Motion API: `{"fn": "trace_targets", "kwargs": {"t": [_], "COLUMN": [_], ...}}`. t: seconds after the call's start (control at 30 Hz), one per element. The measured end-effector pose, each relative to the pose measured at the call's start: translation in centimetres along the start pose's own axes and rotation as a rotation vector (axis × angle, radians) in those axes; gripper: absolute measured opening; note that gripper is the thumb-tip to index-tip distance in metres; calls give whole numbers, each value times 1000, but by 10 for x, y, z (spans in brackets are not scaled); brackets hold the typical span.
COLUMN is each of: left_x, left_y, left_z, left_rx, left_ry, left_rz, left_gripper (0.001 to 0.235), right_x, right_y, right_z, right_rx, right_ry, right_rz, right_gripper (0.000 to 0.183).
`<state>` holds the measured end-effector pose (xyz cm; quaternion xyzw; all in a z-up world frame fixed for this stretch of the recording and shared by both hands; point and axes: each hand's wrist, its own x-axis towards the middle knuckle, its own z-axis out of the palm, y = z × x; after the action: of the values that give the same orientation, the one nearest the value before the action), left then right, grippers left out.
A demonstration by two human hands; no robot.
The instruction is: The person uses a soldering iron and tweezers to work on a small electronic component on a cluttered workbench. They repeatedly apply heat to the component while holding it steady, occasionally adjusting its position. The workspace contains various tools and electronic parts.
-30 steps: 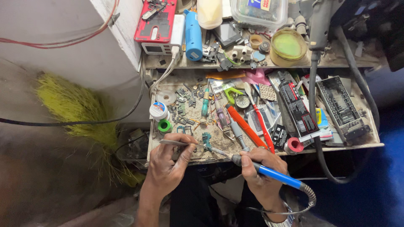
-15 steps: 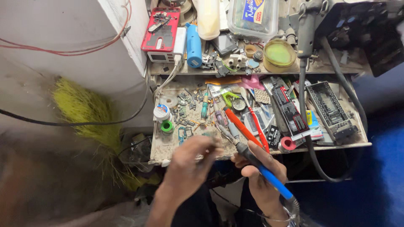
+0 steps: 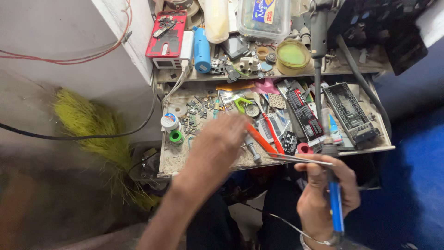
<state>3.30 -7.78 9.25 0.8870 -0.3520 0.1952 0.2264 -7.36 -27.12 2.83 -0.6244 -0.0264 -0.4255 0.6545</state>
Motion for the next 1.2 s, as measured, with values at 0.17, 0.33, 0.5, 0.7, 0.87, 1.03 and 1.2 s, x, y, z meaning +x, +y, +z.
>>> {"fn": "trace_targets", "kwargs": {"t": [0.17, 0.33, 0.5, 0.7, 0.87, 1.03, 1.2], "left_x": [35, 44, 44, 46, 40, 49, 63], "left_y": [-71, -110, -130, -111, -80, -66, -66], "left_z": [20, 45, 53, 38, 21, 30, 50], "left_rx": [478, 576, 630, 625, 527, 424, 341], "left_ry": [-359, -431, -411, -257, -311, -213, -206], "left_rz": [-471, -491, -437, -364, -335, -213, -157], "left_gripper": [21, 22, 14, 6, 9, 13, 28], "right_x": [8, 8, 9, 12, 12, 9, 13], "right_y": [-8, -8, -9, -13, -11, -13, -15], "right_z": [-14, -25, -21, -17, -19, -19, -18], "right_rx": [33, 27, 21, -130, -127, -121, -114], "right_ry": [38, 23, 11, -13, -28, -38, -46], "right_rz": [-28, -14, -25, -31, -11, -7, -24], "right_gripper": [22, 23, 22, 26, 28, 26, 25]}}
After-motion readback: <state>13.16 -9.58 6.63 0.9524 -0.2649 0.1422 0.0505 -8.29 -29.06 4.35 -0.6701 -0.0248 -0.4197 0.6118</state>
